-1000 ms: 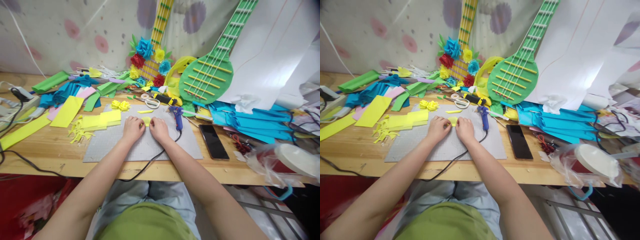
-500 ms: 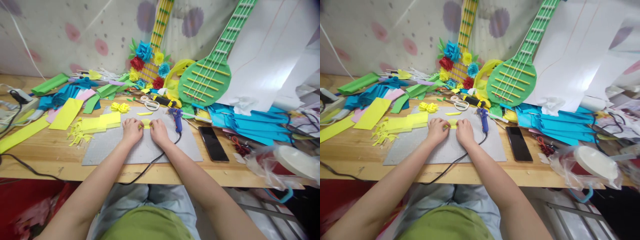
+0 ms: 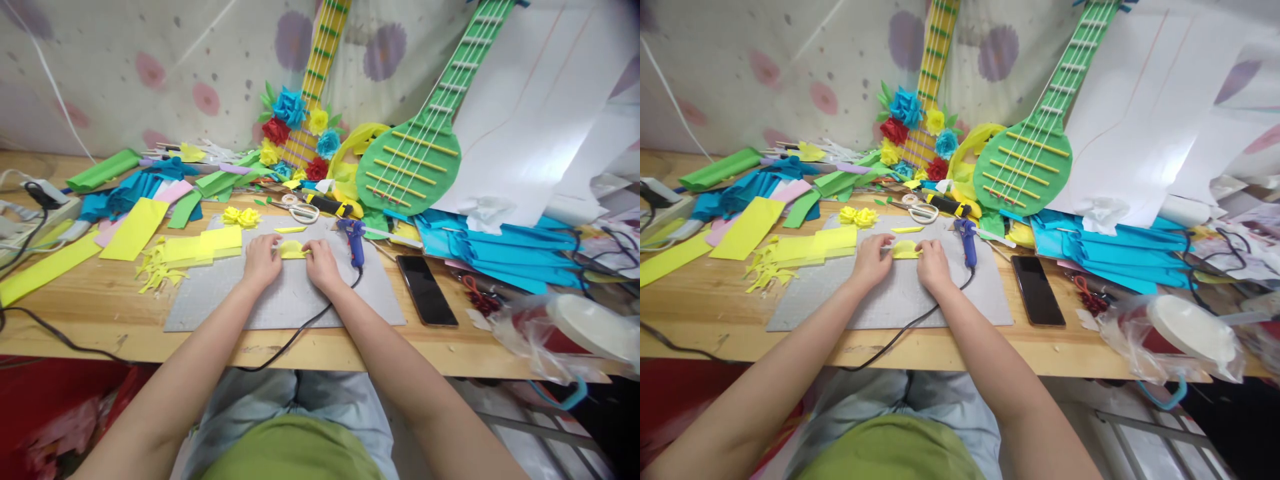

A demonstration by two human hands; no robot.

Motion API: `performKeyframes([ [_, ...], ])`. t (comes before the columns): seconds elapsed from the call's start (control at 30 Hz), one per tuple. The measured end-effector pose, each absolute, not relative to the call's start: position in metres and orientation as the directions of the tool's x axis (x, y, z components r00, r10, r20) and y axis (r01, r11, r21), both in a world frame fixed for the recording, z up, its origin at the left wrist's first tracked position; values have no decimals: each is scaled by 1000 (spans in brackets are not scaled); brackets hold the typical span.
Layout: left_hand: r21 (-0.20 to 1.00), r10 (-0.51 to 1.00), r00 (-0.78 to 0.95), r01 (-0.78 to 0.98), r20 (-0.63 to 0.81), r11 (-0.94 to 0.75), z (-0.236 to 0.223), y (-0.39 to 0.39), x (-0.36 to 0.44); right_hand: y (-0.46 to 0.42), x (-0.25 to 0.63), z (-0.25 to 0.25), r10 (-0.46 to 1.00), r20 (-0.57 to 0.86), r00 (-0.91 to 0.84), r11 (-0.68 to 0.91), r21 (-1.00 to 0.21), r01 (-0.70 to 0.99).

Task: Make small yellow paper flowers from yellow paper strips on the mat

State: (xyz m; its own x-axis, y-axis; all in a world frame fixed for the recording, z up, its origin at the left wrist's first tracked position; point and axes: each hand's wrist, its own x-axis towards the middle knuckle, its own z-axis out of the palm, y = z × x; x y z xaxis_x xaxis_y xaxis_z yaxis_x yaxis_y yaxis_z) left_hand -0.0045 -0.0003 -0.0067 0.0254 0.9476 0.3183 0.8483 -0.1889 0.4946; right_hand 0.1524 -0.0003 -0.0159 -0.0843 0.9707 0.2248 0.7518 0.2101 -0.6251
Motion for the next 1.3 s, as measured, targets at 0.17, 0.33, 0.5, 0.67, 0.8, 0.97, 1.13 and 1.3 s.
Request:
performKeyframes([
  [0.17,628,976,-54,772,212,-93,-8,19,-5,-2,154,-12,972,219,-80,212,-685,697],
  [0.33,636,996,-12,770,92,-49,-1,19,-1,-1,153,-15,959,260,-111,263,-671,693],
  [0.5,638,996,12,768,88,-66,3,8,1,0,154,-16,952,298,-72,259,-660,705],
  [0.67,713,981,-122,701,152,-23,1,3,0,-7,152,-9,904,420,-77,351,-631,692],
  [0.8,806,980,-144,591,139,-27,3,-2,-1,-13,147,-3,871,454,-186,438,-551,710],
  [0.97,878,994,-94,479,59,-7,2,-7,-1,-11,150,-3,903,418,-102,344,-558,755],
  [1.13,837,997,39,541,72,-81,4,-16,9,-10,151,-5,883,406,-237,417,-443,794],
  [1.3,625,983,66,763,173,-161,9,-24,11,-8,152,-8,903,367,-223,381,-443,812],
])
